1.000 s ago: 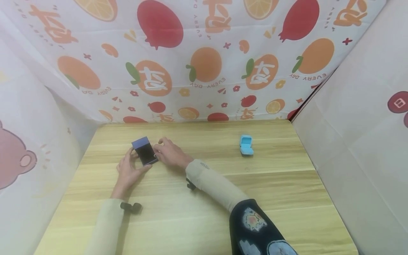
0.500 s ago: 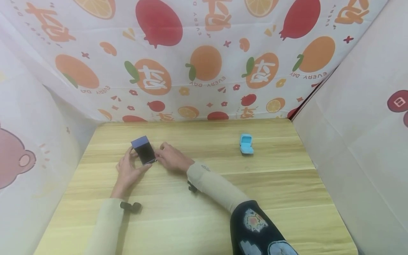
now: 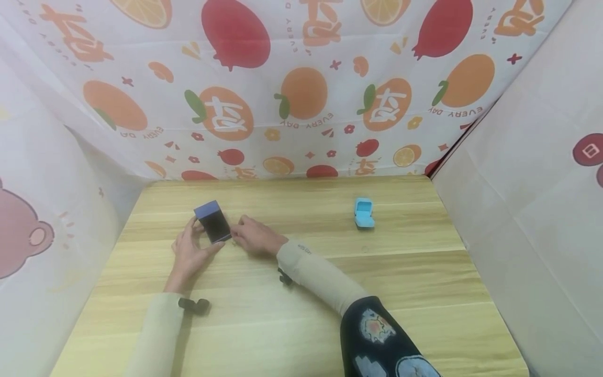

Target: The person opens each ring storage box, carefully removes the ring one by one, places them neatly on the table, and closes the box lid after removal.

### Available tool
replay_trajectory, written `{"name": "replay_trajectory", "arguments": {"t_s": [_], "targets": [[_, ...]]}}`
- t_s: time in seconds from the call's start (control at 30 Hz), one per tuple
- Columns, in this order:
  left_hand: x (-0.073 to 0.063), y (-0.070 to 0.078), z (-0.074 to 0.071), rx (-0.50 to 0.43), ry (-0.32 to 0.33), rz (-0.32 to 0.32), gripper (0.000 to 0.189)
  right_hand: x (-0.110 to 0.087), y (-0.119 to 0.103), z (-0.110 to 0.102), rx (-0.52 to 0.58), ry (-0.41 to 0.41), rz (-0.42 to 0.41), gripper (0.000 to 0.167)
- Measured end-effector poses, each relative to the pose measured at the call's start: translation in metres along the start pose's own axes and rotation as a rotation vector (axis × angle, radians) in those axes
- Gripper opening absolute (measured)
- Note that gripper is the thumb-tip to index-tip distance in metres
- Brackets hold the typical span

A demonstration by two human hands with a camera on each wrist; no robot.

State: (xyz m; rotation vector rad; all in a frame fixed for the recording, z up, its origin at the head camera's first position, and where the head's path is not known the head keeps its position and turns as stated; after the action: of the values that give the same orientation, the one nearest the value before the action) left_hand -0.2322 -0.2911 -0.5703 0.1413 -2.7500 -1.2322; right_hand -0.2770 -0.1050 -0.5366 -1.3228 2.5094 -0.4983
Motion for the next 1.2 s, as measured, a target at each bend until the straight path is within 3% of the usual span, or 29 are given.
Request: {"name": "replay_trajectory", "arguments": {"t_s": [1.2], "targets": [[0.0025, 0.0, -0.0008, -0.002, -0.006, -0.017, 0.109, 0.0087, 0.0035, 0.0053, -0.018, -0.032, 0.057, 0.019]]}}
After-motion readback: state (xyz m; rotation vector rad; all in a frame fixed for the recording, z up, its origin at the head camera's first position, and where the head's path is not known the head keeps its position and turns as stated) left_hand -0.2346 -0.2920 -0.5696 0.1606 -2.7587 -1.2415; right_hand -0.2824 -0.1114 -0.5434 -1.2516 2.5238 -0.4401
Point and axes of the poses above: each hand's wrist, its own x-axis towards the middle knuckle, its own z-axis out of the palm, y = z × x, the point moved 6 cm from there along x, towards the middle knuckle, and after that the axes turned 5 degrees about -y, right-handed, at the moved point
